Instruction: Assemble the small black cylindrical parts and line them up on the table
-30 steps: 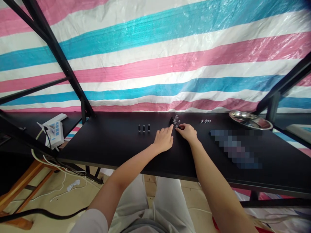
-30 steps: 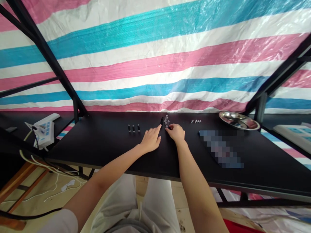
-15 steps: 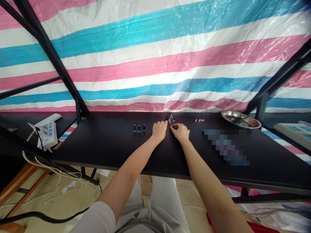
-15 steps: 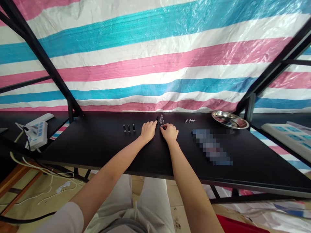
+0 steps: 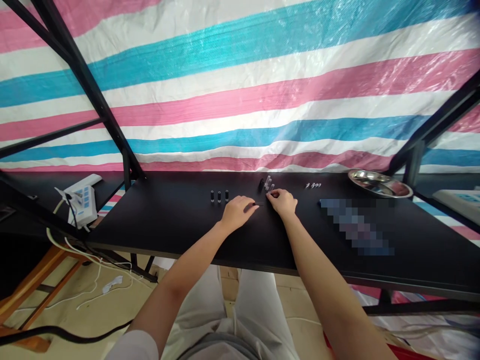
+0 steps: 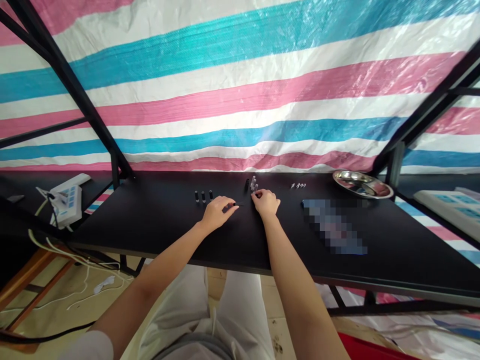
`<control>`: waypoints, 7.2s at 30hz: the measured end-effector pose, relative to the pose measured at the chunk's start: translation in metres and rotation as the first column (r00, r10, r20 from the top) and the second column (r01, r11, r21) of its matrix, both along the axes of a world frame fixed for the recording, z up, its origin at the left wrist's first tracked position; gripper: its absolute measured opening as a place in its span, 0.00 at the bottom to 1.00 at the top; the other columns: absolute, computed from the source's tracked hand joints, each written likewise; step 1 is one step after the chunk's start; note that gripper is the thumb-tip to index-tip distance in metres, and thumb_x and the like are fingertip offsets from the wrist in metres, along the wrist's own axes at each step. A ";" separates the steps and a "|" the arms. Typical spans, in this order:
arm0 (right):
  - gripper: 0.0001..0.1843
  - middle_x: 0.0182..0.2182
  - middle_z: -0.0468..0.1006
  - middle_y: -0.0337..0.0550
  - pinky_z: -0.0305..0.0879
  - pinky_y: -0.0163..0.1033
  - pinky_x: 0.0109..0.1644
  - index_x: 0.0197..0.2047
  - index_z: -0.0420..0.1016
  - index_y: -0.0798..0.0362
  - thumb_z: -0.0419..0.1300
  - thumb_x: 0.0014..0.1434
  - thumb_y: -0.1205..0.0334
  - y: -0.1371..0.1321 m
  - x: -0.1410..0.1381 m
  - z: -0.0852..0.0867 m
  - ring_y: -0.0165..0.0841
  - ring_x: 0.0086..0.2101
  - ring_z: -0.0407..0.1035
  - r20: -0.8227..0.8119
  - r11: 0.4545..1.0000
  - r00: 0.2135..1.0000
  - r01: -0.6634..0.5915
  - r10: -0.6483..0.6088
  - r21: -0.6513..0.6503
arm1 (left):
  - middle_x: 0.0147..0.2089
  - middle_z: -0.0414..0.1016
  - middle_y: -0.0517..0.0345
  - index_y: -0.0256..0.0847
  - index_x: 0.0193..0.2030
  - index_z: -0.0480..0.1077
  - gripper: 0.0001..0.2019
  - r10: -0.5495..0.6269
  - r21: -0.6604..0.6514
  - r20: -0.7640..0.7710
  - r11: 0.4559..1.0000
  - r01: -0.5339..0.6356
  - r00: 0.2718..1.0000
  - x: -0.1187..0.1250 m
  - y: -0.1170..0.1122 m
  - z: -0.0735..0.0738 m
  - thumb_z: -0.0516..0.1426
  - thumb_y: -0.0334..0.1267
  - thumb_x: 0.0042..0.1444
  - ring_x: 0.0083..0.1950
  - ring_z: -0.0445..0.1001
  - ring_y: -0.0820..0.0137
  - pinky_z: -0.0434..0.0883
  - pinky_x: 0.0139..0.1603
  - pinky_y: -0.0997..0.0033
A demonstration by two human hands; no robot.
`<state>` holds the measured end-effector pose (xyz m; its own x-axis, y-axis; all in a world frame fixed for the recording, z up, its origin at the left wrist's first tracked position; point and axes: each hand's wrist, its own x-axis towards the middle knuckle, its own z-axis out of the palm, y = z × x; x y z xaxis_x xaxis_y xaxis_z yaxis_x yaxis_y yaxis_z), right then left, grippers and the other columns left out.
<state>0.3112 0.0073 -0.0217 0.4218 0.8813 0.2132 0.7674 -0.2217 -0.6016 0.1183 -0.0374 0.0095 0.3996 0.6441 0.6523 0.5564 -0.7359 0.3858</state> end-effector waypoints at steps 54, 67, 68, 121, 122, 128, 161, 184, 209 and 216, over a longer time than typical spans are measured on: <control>0.08 0.30 0.72 0.45 0.50 0.40 0.38 0.31 0.70 0.52 0.51 0.57 0.63 -0.036 -0.043 0.021 0.36 0.33 0.63 0.537 0.732 0.737 -0.618 0.410 0.288 | 0.32 0.75 0.58 0.39 0.38 0.72 0.07 0.141 -0.238 0.227 0.968 -0.086 0.964 -0.012 0.002 -0.004 0.57 0.37 0.52 0.26 0.67 0.76 0.68 0.34 0.74; 0.07 0.32 0.73 0.46 0.53 0.41 0.38 0.33 0.70 0.53 0.52 0.56 0.64 -0.035 -0.044 0.020 0.36 0.33 0.64 0.553 0.684 0.697 -0.672 0.456 0.283 | 0.31 0.75 0.59 0.39 0.38 0.73 0.07 0.159 -0.285 0.207 0.954 -0.096 0.965 -0.012 0.004 -0.005 0.58 0.36 0.51 0.25 0.67 0.76 0.68 0.33 0.74; 0.07 0.32 0.73 0.46 0.54 0.41 0.39 0.33 0.70 0.53 0.52 0.56 0.64 -0.035 -0.044 0.020 0.36 0.33 0.65 0.553 0.681 0.695 -0.676 0.460 0.282 | 0.31 0.75 0.59 0.39 0.38 0.73 0.07 0.159 -0.287 0.206 0.953 -0.095 0.966 -0.012 0.004 -0.005 0.58 0.36 0.51 0.25 0.67 0.76 0.68 0.33 0.74; 0.09 0.29 0.73 0.41 0.60 0.36 0.35 0.31 0.73 0.52 0.57 0.52 0.56 -0.005 -0.045 0.006 0.31 0.29 0.66 0.063 0.853 0.862 -0.507 0.503 0.126 | 0.20 0.64 0.63 0.37 0.26 0.67 0.15 0.326 -0.454 0.719 0.889 0.060 0.613 -0.020 -0.007 0.026 0.53 0.47 0.56 0.19 0.61 0.80 0.60 0.22 0.79; 0.09 0.29 0.74 0.42 0.60 0.36 0.34 0.30 0.73 0.52 0.56 0.52 0.56 -0.006 -0.039 0.008 0.32 0.29 0.66 0.053 0.894 0.898 -0.439 0.436 0.090 | 0.20 0.64 0.63 0.37 0.26 0.67 0.15 0.323 -0.452 0.716 0.890 0.058 0.619 -0.020 -0.007 0.026 0.52 0.47 0.56 0.19 0.61 0.79 0.60 0.22 0.79; 0.09 0.32 0.76 0.45 0.59 0.39 0.34 0.32 0.75 0.52 0.55 0.52 0.59 -0.003 -0.015 0.009 0.37 0.34 0.69 0.085 0.997 0.994 -0.060 0.063 -0.043 | 0.19 0.64 0.63 0.38 0.25 0.67 0.15 0.259 -0.360 0.628 0.933 -0.021 0.734 -0.018 -0.007 0.022 0.51 0.46 0.57 0.20 0.61 0.79 0.61 0.24 0.78; 0.13 0.36 0.76 0.45 0.57 0.44 0.43 0.36 0.75 0.51 0.55 0.51 0.55 0.027 -0.004 -0.003 0.39 0.39 0.67 0.061 1.000 0.998 0.027 -0.027 0.010 | 0.53 0.65 0.43 0.31 0.64 0.46 0.31 0.265 -0.029 -0.461 0.949 -0.313 0.847 0.066 0.019 -0.007 0.49 0.34 0.55 0.51 0.62 0.59 0.61 0.51 0.55; 0.08 0.31 0.76 0.41 0.55 0.44 0.43 0.31 0.72 0.51 0.56 0.51 0.57 0.009 -0.006 0.005 0.37 0.37 0.68 0.008 0.999 0.999 -0.034 0.034 -0.016 | 0.40 0.72 0.48 0.34 0.41 0.66 0.09 0.248 -0.024 -0.459 0.956 -0.291 0.853 0.075 0.039 -0.013 0.45 0.28 0.60 0.44 0.68 0.61 0.62 0.43 0.61; 0.09 0.28 0.74 0.43 0.58 0.37 0.39 0.36 0.70 0.53 0.52 0.57 0.60 -0.003 -0.026 0.021 0.34 0.32 0.67 0.306 0.837 0.831 -0.525 0.464 0.156 | 0.35 0.74 0.57 0.39 0.36 0.68 0.03 0.273 -0.059 0.078 0.961 -0.269 0.959 0.004 0.001 0.004 0.53 0.32 0.55 0.35 0.70 0.70 0.64 0.42 0.67; 0.11 0.27 0.73 0.44 0.57 0.37 0.38 0.36 0.70 0.53 0.50 0.58 0.58 -0.004 -0.030 0.022 0.34 0.31 0.66 0.324 0.825 0.829 -0.530 0.456 0.195 | 0.33 0.74 0.58 0.40 0.34 0.68 0.02 0.244 -0.067 0.151 0.969 -0.237 0.958 0.005 0.002 0.003 0.54 0.32 0.54 0.34 0.70 0.71 0.64 0.41 0.68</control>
